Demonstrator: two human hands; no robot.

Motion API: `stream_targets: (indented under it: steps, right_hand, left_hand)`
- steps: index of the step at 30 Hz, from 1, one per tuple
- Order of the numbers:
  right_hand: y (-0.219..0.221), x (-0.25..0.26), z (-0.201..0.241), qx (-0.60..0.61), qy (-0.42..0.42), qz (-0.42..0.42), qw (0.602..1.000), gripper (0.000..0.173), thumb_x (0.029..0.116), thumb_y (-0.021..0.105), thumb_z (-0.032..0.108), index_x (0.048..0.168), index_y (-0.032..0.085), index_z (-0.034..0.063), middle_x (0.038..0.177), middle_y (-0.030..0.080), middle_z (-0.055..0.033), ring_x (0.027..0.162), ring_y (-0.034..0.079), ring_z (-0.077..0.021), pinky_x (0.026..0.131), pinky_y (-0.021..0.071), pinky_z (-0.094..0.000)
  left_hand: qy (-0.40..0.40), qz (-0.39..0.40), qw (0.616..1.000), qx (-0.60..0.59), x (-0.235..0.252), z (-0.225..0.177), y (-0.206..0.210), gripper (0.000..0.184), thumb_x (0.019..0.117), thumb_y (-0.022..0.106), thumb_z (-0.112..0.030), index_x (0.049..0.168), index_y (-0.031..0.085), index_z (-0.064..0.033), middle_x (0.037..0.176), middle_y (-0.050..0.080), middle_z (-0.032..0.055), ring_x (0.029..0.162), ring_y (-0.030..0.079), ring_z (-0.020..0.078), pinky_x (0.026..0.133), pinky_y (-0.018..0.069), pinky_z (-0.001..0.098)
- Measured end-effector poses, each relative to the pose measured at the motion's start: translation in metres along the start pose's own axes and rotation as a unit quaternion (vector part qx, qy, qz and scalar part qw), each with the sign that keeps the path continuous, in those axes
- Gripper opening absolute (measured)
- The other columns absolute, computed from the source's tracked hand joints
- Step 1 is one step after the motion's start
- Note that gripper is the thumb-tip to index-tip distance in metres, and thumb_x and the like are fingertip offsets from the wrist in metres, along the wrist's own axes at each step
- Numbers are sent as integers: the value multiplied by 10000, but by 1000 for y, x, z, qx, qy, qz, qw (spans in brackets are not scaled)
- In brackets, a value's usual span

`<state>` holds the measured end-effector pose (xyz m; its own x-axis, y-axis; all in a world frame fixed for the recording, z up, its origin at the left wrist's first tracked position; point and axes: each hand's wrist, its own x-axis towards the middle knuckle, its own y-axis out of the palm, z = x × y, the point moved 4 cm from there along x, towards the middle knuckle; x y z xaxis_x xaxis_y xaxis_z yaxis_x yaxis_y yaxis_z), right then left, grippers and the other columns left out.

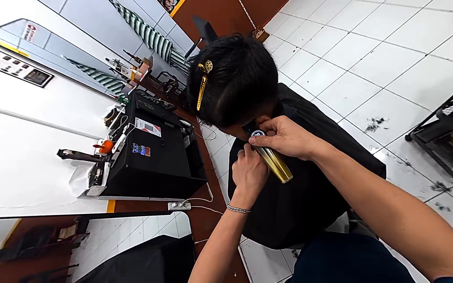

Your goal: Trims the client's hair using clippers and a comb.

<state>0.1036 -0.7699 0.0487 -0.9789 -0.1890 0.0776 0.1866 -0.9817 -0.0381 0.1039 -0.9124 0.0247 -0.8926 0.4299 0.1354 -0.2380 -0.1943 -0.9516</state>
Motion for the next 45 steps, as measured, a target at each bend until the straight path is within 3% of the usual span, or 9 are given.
stream_targets:
  steps: [7, 11, 14, 18, 26, 28, 31, 34, 45]
  right_hand:
    - [0, 0, 2, -14, -3, 1, 1000, 307, 989, 700, 305, 968, 666, 1, 703, 574, -22, 606, 543, -72, 598, 473, -253]
    - [-1, 1, 0, -13, 9, 1, 1000, 332, 991, 695, 325, 937, 677, -2, 704, 601, -36, 614, 566, -83, 599, 481, -270]
    - [-1, 1, 0, -28, 0, 12, 1000, 331, 991, 696, 328, 1024, 676, -1, 741, 611, -40, 643, 573, -85, 632, 499, -281]
    - [-1, 4, -2, -36, -1, 7, 999, 344, 992, 690, 346, 917, 667, 12, 683, 577, -29, 600, 550, -91, 586, 467, -283]
    - [2, 2, 4, -62, -15, 19, 998, 364, 987, 696, 360, 1032, 667, 0, 744, 588, -44, 639, 551, -113, 625, 485, -316]
    - [2, 1, 4, -67, -26, 29, 997, 383, 984, 699, 352, 1103, 670, -11, 788, 608, -62, 680, 565, -133, 666, 501, -346]
    - [0, 1, -1, -54, -10, 25, 998, 372, 991, 690, 369, 928, 653, 4, 702, 560, -40, 615, 533, -110, 594, 460, -306]
    - [-5, 0, -1, -36, 10, 17, 999, 379, 995, 683, 378, 934, 663, 4, 704, 582, -38, 619, 554, -100, 599, 472, -300]
    - [-7, 2, 0, -35, -15, 18, 999, 367, 987, 696, 369, 990, 663, 4, 732, 590, -41, 629, 554, -100, 618, 488, -301]
  left_hand:
    - [10, -22, 1000, 1, -1, 0, 3, 371, 928, 669, -277, 1068, 687, 66, 1111, 666, 260, 902, 701, 421, 609, 537, 540]
    - [10, -26, 1000, 4, 0, 1, 4, 366, 936, 658, -277, 1082, 685, 57, 1103, 662, 253, 883, 701, 409, 601, 533, 534]
    - [9, -33, 999, 5, 0, 1, 6, 393, 932, 656, -285, 1111, 667, 65, 1082, 677, 254, 869, 707, 407, 598, 535, 535]
    - [14, -45, 999, 9, 0, 1, 5, 397, 934, 646, -291, 1113, 669, 63, 1055, 672, 248, 843, 704, 405, 585, 530, 527]
    - [14, -38, 999, 16, -2, 0, 3, 397, 919, 667, -292, 1120, 675, 52, 1013, 694, 256, 837, 713, 419, 596, 528, 543]
    - [34, -63, 997, 16, -3, 1, 5, 348, 895, 682, -289, 1031, 702, 31, 950, 699, 246, 810, 712, 421, 564, 520, 538]
    - [27, -47, 998, 18, -3, 1, 3, 352, 913, 672, -286, 1083, 701, 22, 1011, 698, 250, 821, 710, 424, 573, 523, 537]
    - [18, -33, 999, 26, -1, 0, 4, 391, 936, 635, -284, 1142, 682, 45, 1106, 687, 263, 838, 712, 422, 585, 529, 545]
    - [19, -36, 999, 32, -1, 0, 5, 386, 929, 648, -315, 1083, 698, 35, 1070, 685, 254, 839, 711, 420, 583, 533, 543]
